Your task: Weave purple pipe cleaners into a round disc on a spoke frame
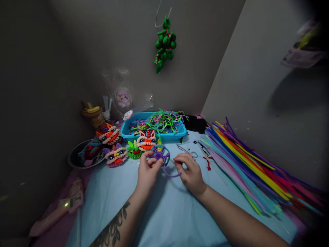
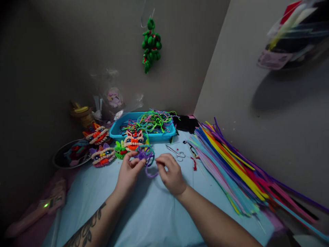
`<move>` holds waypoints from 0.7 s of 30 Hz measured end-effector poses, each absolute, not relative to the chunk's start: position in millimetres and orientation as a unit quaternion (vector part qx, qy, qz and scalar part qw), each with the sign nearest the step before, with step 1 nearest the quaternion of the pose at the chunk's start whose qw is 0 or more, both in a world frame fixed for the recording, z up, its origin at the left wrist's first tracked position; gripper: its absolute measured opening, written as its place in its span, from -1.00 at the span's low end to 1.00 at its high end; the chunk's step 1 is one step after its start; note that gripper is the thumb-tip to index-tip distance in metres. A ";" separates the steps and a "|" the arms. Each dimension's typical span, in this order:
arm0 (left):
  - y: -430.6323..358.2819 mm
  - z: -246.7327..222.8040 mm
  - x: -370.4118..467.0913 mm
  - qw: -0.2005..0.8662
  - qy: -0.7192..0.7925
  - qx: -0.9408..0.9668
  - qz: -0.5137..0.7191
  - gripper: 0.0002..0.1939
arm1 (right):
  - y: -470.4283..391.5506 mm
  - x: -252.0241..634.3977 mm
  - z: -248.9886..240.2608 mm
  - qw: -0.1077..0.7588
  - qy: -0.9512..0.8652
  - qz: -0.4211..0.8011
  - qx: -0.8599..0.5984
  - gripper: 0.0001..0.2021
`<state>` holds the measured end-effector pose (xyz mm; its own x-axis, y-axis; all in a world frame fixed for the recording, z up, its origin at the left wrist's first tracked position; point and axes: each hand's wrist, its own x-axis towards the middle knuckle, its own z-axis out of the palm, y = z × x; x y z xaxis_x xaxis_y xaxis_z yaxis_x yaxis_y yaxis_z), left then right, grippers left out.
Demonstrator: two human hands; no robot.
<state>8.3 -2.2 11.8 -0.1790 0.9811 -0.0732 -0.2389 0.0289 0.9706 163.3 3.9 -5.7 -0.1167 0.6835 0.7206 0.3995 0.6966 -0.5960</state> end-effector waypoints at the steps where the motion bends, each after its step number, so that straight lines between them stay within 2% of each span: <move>1: -2.9 11.2 9.2 0.517 0.496 0.385 0.582 -0.57 | 6.2 164.7 -5.6 0.555 -0.724 0.126 -0.390 -0.85; 5: -6.2 9.7 12.9 0.500 0.498 0.419 0.572 -0.59 | 7.2 164.8 -3.6 0.555 -0.717 0.133 -0.402 -0.95; 21: -11.3 12.0 17.3 0.503 0.489 0.460 0.544 -0.62 | 6.1 160.4 -2.9 0.552 -0.684 0.176 -0.444 -0.96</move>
<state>17.3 -11.3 12.0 -0.0699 0.9975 0.0087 -0.0977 -0.0156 0.9951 160.4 6.1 -2.9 0.0031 0.8017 0.5978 0.4128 0.5434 -0.7309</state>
